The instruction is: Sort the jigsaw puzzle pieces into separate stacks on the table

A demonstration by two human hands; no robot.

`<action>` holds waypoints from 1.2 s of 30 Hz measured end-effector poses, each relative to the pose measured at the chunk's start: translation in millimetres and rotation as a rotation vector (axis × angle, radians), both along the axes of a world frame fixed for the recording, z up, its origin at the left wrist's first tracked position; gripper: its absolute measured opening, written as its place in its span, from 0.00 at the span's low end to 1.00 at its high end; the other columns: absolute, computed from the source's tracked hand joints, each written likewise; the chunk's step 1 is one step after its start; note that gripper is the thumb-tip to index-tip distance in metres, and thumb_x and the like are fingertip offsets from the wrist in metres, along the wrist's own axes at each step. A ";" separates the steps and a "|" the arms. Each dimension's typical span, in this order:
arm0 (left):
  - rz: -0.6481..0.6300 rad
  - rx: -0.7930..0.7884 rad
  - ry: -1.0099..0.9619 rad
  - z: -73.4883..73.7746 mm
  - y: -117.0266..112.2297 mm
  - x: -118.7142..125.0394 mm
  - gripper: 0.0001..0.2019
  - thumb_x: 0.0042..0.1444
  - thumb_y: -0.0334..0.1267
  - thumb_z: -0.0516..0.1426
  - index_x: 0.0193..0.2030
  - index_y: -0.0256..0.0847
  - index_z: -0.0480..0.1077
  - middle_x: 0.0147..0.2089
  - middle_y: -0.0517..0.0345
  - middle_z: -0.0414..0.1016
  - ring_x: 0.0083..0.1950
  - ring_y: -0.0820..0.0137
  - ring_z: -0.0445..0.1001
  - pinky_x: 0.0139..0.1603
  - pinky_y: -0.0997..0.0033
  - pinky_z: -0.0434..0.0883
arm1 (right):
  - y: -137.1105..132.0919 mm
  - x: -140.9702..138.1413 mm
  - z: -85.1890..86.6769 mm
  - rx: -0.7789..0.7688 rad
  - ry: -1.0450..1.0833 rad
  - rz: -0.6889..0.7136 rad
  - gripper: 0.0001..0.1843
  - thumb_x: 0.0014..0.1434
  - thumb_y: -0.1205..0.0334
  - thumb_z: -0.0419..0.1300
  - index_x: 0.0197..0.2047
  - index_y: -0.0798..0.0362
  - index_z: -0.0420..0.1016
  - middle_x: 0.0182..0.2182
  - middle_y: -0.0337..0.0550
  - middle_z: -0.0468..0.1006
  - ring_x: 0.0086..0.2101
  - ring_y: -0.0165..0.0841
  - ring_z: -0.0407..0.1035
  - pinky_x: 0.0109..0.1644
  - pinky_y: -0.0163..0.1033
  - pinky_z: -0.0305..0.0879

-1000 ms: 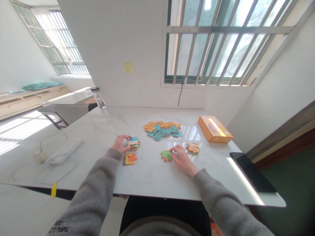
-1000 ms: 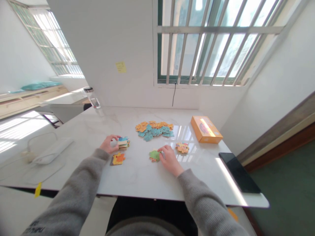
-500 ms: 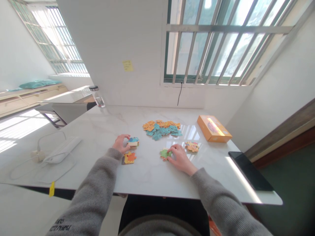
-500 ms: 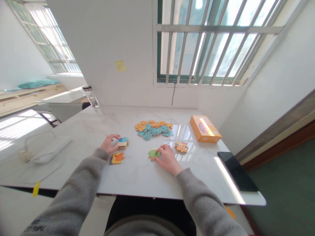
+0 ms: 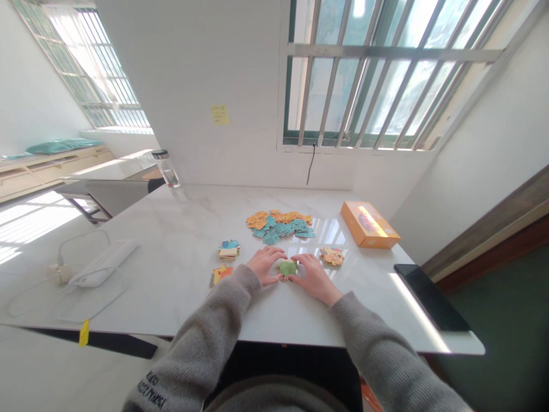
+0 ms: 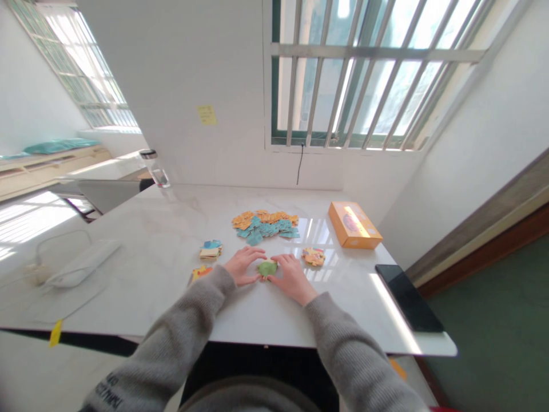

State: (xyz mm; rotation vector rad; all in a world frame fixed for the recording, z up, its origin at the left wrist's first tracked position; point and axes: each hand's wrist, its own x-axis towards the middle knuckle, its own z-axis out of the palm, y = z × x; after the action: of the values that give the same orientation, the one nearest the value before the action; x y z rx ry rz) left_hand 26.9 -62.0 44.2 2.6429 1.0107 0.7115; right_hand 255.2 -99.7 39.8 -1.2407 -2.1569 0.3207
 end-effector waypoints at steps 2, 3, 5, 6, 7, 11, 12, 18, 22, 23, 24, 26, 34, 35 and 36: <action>-0.008 -0.023 -0.008 -4.3 1.0 5.3 0.25 0.48 0.39 0.64 0.54 0.45 0.69 0.58 0.51 0.73 0.59 0.55 0.68 0.61 0.51 0.64 | 0.3 1.5 -0.3 0.014 0.010 0.008 0.24 0.53 0.64 0.71 0.52 0.51 0.72 0.46 0.48 0.77 0.48 0.45 0.69 0.53 0.50 0.67; -0.013 -0.033 -0.020 -6.1 1.7 5.9 0.24 0.47 0.38 0.65 0.53 0.45 0.69 0.56 0.51 0.74 0.58 0.56 0.68 0.61 0.51 0.65 | 0.6 2.2 -0.6 0.018 0.019 0.015 0.25 0.52 0.64 0.71 0.52 0.51 0.72 0.46 0.48 0.77 0.48 0.44 0.69 0.53 0.50 0.67; -0.031 -0.050 -0.048 -9.2 3.2 4.7 0.24 0.46 0.38 0.65 0.52 0.45 0.70 0.54 0.52 0.75 0.57 0.56 0.69 0.61 0.52 0.65 | 1.0 3.5 -1.1 0.020 0.043 0.031 0.26 0.52 0.63 0.72 0.53 0.51 0.72 0.46 0.48 0.77 0.48 0.44 0.69 0.53 0.50 0.68; -0.037 -0.056 -0.062 -10.1 3.8 3.6 0.24 0.46 0.38 0.66 0.52 0.45 0.70 0.54 0.53 0.75 0.57 0.57 0.69 0.61 0.53 0.65 | 1.1 4.1 -1.1 0.018 0.056 0.038 0.26 0.52 0.63 0.72 0.54 0.51 0.72 0.46 0.48 0.77 0.48 0.44 0.69 0.53 0.50 0.68; -0.040 -0.059 -0.075 -10.7 4.4 2.5 0.24 0.45 0.38 0.66 0.51 0.45 0.71 0.54 0.53 0.76 0.56 0.57 0.70 0.61 0.53 0.65 | 1.0 4.5 -0.8 0.016 0.069 0.044 0.26 0.53 0.62 0.71 0.54 0.50 0.72 0.46 0.48 0.77 0.48 0.44 0.69 0.53 0.50 0.68; -0.067 -0.056 -0.147 -8.8 2.8 0.4 0.21 0.46 0.37 0.65 0.49 0.45 0.71 0.54 0.53 0.75 0.56 0.58 0.70 0.62 0.53 0.65 | -1.3 5.1 4.3 0.021 0.132 0.083 0.23 0.55 0.61 0.69 0.54 0.49 0.72 0.47 0.48 0.76 0.49 0.43 0.68 0.55 0.51 0.66; -0.080 -0.053 -0.177 -7.7 1.0 0.9 0.21 0.46 0.36 0.65 0.49 0.44 0.71 0.54 0.53 0.75 0.56 0.59 0.70 0.62 0.54 0.65 | -2.1 4.9 6.1 0.019 0.158 0.092 0.22 0.56 0.61 0.67 0.54 0.49 0.72 0.47 0.48 0.75 0.49 0.43 0.68 0.55 0.50 0.65; -0.140 -0.071 -0.273 -3.2 -13.9 8.6 0.17 0.45 0.32 0.65 0.43 0.44 0.72 0.56 0.52 0.75 0.56 0.59 0.70 0.61 0.54 0.66 | -2.3 4.4 12.5 -0.232 0.374 0.081 0.22 0.65 0.55 0.56 0.61 0.50 0.67 0.37 0.42 0.74 0.37 0.34 0.68 0.41 0.40 0.66; -0.105 0.004 -0.322 -0.8 -14.1 9.2 0.13 0.48 0.30 0.63 0.42 0.44 0.73 0.56 0.52 0.75 0.54 0.60 0.70 0.59 0.54 0.68 | 0.1 6.6 13.9 -0.360 0.436 0.117 0.26 0.65 0.52 0.55 0.64 0.50 0.65 0.31 0.37 0.69 0.30 0.30 0.63 0.37 0.37 0.62; -0.081 0.034 -0.347 0.5 -13.4 8.4 0.11 0.51 0.30 0.61 0.41 0.44 0.73 0.55 0.52 0.75 0.53 0.61 0.71 0.58 0.54 0.69 | 0.4 7.0 14.0 -0.371 0.447 0.120 0.26 0.65 0.52 0.55 0.63 0.50 0.67 0.30 0.36 0.68 0.30 0.30 0.62 0.36 0.37 0.62; -0.058 0.059 -0.372 1.9 -12.9 7.7 0.08 0.54 0.30 0.59 0.41 0.43 0.74 0.53 0.51 0.76 0.52 0.61 0.71 0.57 0.55 0.70 | 0.8 7.3 13.9 -0.380 0.458 0.119 0.25 0.65 0.51 0.55 0.62 0.50 0.69 0.30 0.36 0.68 0.30 0.30 0.62 0.36 0.37 0.61; -0.027 0.089 -0.412 4.2 -12.8 6.7 0.06 0.58 0.30 0.56 0.39 0.43 0.73 0.48 0.51 0.77 0.49 0.63 0.73 0.55 0.56 0.70 | 1.5 7.2 13.0 -0.397 0.485 0.114 0.22 0.63 0.51 0.57 0.58 0.51 0.72 0.29 0.36 0.68 0.31 0.30 0.62 0.36 0.37 0.60; -0.090 0.116 -0.356 -11.0 -10.4 11.8 0.24 0.50 0.37 0.65 0.56 0.43 0.69 0.55 0.46 0.71 0.56 0.57 0.71 0.58 0.53 0.71 | 2.5 4.1 9.3 -0.529 0.754 0.044 0.21 0.58 0.44 0.63 0.44 0.52 0.68 0.24 0.33 0.69 0.25 0.29 0.62 0.31 0.35 0.56; -0.091 0.117 -0.350 -13.1 -8.8 11.8 0.24 0.53 0.37 0.64 0.57 0.44 0.69 0.55 0.46 0.71 0.56 0.58 0.71 0.58 0.54 0.72 | 1.9 3.9 9.8 -0.541 0.763 0.045 0.21 0.58 0.44 0.63 0.44 0.52 0.67 0.24 0.32 0.69 0.25 0.28 0.62 0.30 0.35 0.55; -0.089 0.123 -0.342 -14.5 -7.3 11.5 0.23 0.55 0.37 0.63 0.58 0.45 0.68 0.56 0.46 0.72 0.56 0.58 0.71 0.58 0.54 0.71 | 1.1 3.7 10.6 -0.545 0.770 0.049 0.21 0.58 0.44 0.63 0.44 0.51 0.67 0.23 0.31 0.68 0.25 0.28 0.62 0.30 0.34 0.55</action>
State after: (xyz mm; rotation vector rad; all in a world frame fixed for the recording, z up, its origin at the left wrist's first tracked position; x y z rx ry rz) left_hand 38.4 -69.2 29.7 2.5225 0.7718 1.1870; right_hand 258.9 -98.5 50.4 -1.0758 -1.4598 1.2443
